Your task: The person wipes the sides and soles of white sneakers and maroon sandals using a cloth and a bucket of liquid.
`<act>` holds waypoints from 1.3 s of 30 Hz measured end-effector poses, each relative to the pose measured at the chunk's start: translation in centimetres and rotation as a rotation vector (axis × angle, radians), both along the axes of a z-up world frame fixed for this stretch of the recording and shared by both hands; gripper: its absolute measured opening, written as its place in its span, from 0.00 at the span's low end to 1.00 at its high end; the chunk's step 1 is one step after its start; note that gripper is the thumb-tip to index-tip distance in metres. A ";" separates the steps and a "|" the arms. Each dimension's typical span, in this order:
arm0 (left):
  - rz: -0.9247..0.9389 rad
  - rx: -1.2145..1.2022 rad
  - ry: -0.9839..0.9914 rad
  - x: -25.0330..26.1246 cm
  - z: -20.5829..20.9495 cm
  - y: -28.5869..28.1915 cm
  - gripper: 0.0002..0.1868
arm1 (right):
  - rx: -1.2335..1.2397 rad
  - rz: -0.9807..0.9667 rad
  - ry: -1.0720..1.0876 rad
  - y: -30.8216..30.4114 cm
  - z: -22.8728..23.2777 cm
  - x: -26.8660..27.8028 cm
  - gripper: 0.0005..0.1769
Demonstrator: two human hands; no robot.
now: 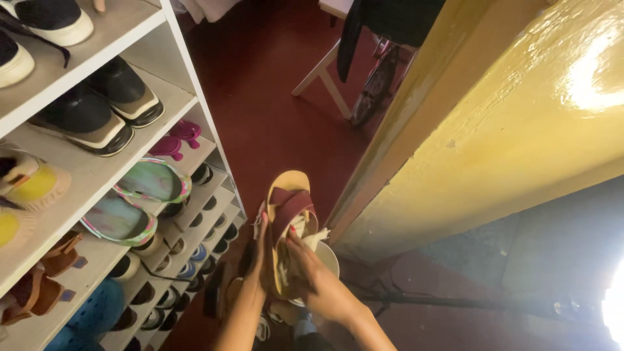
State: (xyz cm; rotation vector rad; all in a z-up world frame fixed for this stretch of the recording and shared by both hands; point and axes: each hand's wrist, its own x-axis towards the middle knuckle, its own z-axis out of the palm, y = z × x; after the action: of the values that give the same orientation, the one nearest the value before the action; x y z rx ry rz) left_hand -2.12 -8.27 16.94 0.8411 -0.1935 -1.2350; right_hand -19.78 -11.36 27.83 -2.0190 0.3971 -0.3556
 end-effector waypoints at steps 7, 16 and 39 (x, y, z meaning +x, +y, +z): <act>-0.007 0.026 -0.038 -1.8 -0.8 0.7 0.42 | 0.034 -0.354 -0.099 -2.7 -2.8 5.7 0.32; 0.010 0.004 -0.023 1.2 0.2 0.5 0.40 | 0.088 -0.109 0.073 0.4 -1.2 2.5 0.38; -0.054 -0.078 0.009 4.3 1.4 0.1 0.37 | -0.179 -0.071 -0.027 3.2 -3.1 3.1 0.38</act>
State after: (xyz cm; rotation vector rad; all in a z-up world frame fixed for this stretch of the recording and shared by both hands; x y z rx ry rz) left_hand 2.20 -8.17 18.37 0.7669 -0.2575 -1.2729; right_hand -16.67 -8.18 24.74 -2.1758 0.4341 -0.4763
